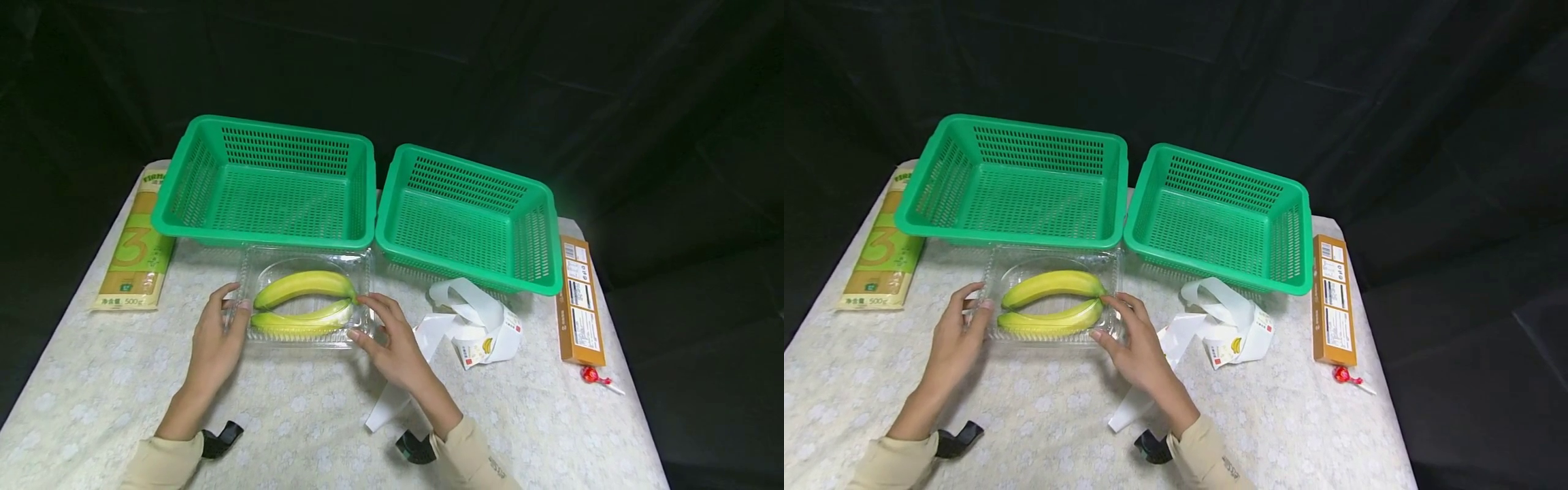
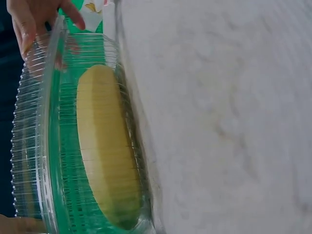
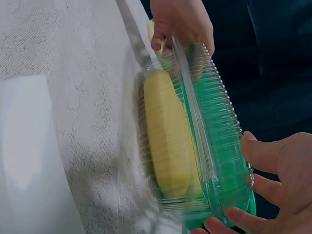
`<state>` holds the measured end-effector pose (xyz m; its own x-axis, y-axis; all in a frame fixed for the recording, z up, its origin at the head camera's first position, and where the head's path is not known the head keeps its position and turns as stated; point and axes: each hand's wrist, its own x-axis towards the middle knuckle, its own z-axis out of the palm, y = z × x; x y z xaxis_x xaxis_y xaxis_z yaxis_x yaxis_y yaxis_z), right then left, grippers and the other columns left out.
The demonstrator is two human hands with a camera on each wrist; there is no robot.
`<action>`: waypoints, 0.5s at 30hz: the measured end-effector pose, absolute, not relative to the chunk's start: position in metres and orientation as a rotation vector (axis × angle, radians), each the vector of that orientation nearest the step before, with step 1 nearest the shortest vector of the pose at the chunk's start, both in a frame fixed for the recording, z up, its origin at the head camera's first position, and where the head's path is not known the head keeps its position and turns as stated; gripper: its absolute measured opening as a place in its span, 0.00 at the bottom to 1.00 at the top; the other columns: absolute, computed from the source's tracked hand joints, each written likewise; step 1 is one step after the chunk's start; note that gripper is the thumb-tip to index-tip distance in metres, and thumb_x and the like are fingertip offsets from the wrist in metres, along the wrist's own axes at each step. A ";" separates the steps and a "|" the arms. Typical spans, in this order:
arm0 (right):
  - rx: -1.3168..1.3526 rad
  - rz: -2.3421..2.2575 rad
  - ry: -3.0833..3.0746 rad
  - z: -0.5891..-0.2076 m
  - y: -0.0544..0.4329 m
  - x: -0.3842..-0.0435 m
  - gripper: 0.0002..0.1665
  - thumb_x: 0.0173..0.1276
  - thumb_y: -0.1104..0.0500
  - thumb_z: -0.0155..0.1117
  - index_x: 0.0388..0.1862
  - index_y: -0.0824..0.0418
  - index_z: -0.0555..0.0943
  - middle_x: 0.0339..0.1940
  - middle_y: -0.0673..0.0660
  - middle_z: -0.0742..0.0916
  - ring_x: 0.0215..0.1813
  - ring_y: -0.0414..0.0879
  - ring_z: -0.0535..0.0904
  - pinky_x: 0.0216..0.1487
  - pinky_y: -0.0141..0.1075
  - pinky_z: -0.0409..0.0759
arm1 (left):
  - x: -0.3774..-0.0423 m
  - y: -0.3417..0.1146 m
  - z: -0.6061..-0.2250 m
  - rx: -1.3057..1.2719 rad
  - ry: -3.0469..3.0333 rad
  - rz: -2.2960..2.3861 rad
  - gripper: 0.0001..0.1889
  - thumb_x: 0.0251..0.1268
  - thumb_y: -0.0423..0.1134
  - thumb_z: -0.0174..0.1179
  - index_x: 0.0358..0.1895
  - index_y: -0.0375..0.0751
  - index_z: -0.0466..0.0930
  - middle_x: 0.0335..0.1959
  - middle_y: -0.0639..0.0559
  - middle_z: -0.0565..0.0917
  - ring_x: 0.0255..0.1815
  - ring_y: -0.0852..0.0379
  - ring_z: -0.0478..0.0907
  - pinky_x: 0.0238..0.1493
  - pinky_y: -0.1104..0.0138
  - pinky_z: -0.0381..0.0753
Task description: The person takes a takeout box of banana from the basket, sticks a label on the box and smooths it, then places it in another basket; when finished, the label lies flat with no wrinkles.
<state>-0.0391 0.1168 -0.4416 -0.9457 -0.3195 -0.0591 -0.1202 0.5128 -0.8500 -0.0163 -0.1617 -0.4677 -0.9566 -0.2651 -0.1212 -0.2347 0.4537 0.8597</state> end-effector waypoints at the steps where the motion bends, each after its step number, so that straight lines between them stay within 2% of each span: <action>1: -0.373 -1.407 2.551 -0.442 0.117 -0.039 0.33 0.70 0.54 0.69 0.72 0.53 0.72 0.76 0.60 0.68 0.75 0.63 0.67 0.65 0.63 0.74 | -0.016 -0.162 -0.468 0.453 -2.655 -1.558 0.28 0.81 0.51 0.43 0.76 0.42 0.60 0.62 0.32 0.73 0.54 0.39 0.73 0.47 0.51 0.70; 5: -0.351 -1.422 2.565 -0.441 0.117 -0.038 0.32 0.68 0.54 0.70 0.70 0.55 0.75 0.76 0.60 0.70 0.75 0.61 0.68 0.66 0.62 0.74 | -0.015 -0.162 -0.469 0.450 -2.655 -1.558 0.28 0.81 0.51 0.43 0.76 0.42 0.60 0.61 0.32 0.73 0.53 0.40 0.74 0.46 0.52 0.70; 8: -0.322 -1.432 2.585 -0.437 0.119 -0.038 0.28 0.68 0.55 0.70 0.67 0.55 0.78 0.77 0.55 0.72 0.77 0.58 0.68 0.70 0.60 0.71 | -0.014 -0.161 -0.469 0.459 -2.642 -1.563 0.28 0.80 0.50 0.44 0.76 0.42 0.60 0.60 0.33 0.74 0.51 0.42 0.73 0.46 0.55 0.68; 12: -0.319 -1.450 2.615 -0.433 0.124 -0.039 0.22 0.70 0.57 0.68 0.63 0.56 0.82 0.75 0.51 0.75 0.78 0.52 0.67 0.76 0.56 0.66 | -0.015 -0.159 -0.469 0.465 -2.625 -1.570 0.28 0.81 0.50 0.44 0.76 0.42 0.61 0.58 0.34 0.72 0.50 0.44 0.70 0.46 0.57 0.66; 15: -0.316 -1.450 2.636 -0.430 0.129 -0.041 0.21 0.71 0.57 0.66 0.62 0.55 0.82 0.74 0.52 0.77 0.77 0.51 0.69 0.77 0.53 0.65 | -0.015 -0.157 -0.469 0.469 -2.620 -1.575 0.28 0.81 0.50 0.44 0.76 0.42 0.61 0.58 0.33 0.71 0.52 0.43 0.69 0.47 0.56 0.66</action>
<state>-0.0405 0.1290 -0.4300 -0.9715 -0.2372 -0.0012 -0.1260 0.5202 -0.8447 -0.0146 -0.1575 -0.4690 -0.9529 -0.2813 -0.1132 -0.2319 0.4356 0.8697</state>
